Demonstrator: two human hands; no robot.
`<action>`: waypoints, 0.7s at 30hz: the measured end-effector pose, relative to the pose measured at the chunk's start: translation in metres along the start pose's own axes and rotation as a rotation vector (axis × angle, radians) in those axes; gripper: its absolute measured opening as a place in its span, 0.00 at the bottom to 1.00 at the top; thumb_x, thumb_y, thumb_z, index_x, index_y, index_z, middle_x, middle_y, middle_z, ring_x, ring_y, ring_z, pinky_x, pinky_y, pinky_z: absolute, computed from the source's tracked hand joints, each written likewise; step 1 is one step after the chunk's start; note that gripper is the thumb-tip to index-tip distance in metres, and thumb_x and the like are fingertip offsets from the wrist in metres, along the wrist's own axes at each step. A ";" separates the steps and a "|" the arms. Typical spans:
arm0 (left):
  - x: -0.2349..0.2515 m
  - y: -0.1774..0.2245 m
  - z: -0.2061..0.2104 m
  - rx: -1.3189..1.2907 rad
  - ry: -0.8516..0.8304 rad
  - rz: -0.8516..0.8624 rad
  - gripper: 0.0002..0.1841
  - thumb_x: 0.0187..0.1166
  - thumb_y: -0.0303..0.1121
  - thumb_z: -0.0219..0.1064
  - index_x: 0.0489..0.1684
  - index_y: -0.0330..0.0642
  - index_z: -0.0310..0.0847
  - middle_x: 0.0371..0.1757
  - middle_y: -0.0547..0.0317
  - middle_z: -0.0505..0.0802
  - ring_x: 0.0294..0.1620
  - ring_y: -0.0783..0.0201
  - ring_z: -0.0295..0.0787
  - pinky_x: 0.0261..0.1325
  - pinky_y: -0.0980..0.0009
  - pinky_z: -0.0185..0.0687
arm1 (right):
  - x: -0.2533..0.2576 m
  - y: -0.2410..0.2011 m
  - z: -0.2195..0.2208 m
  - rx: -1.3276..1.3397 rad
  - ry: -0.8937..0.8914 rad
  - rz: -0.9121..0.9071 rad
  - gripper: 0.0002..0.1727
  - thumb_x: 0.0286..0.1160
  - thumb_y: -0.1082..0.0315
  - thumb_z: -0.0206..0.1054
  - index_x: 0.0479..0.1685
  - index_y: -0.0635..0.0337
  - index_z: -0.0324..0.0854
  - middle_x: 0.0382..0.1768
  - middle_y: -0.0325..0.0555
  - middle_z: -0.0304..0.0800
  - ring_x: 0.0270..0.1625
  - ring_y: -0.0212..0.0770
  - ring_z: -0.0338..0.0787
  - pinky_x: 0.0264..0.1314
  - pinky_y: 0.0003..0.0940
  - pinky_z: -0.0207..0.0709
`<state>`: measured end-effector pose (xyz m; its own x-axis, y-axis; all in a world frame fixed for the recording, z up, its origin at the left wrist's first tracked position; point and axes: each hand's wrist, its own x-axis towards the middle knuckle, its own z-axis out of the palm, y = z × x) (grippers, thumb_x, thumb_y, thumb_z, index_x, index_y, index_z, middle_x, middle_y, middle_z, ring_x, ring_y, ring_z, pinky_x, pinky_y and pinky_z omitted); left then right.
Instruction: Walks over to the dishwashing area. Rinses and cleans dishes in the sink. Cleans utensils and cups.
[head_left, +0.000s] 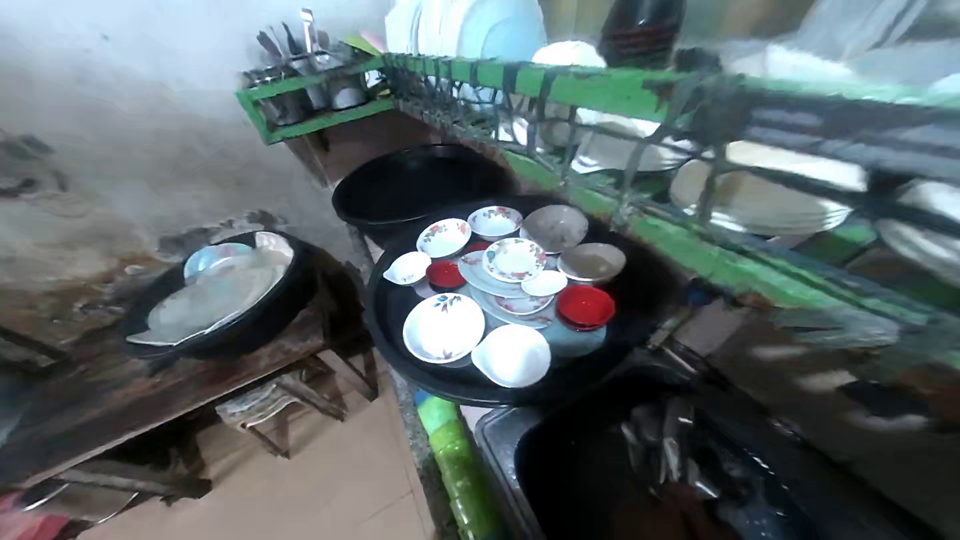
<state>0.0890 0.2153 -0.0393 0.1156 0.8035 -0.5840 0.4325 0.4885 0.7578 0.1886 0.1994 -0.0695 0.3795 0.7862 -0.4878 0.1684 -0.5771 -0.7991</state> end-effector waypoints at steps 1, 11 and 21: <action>-0.005 0.005 -0.003 -0.017 0.004 0.002 0.35 0.93 0.57 0.47 0.75 0.29 0.74 0.58 0.32 0.91 0.60 0.39 0.91 0.65 0.41 0.84 | -0.001 -0.001 -0.004 -0.025 -0.005 -0.028 0.35 0.88 0.41 0.55 0.70 0.69 0.77 0.51 0.55 0.90 0.49 0.42 0.90 0.58 0.46 0.84; -0.039 0.056 -0.050 -0.014 0.027 0.134 0.32 0.95 0.53 0.45 0.76 0.29 0.69 0.58 0.36 0.90 0.59 0.46 0.90 0.66 0.48 0.84 | -0.033 -0.095 -0.022 -0.174 -0.060 -0.106 0.34 0.88 0.39 0.55 0.67 0.64 0.80 0.50 0.56 0.90 0.52 0.48 0.90 0.59 0.53 0.83; -0.023 0.112 -0.154 -0.085 0.171 0.288 0.31 0.96 0.50 0.43 0.78 0.27 0.66 0.61 0.35 0.89 0.65 0.48 0.88 0.72 0.52 0.81 | -0.032 -0.222 0.031 -0.191 -0.072 -0.341 0.30 0.88 0.43 0.59 0.61 0.65 0.83 0.45 0.56 0.91 0.49 0.50 0.90 0.57 0.55 0.83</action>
<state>-0.0027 0.3039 0.1042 0.0671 0.9546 -0.2902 0.3268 0.2537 0.9104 0.1107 0.3088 0.1125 0.2091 0.9494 -0.2346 0.4421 -0.3057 -0.8432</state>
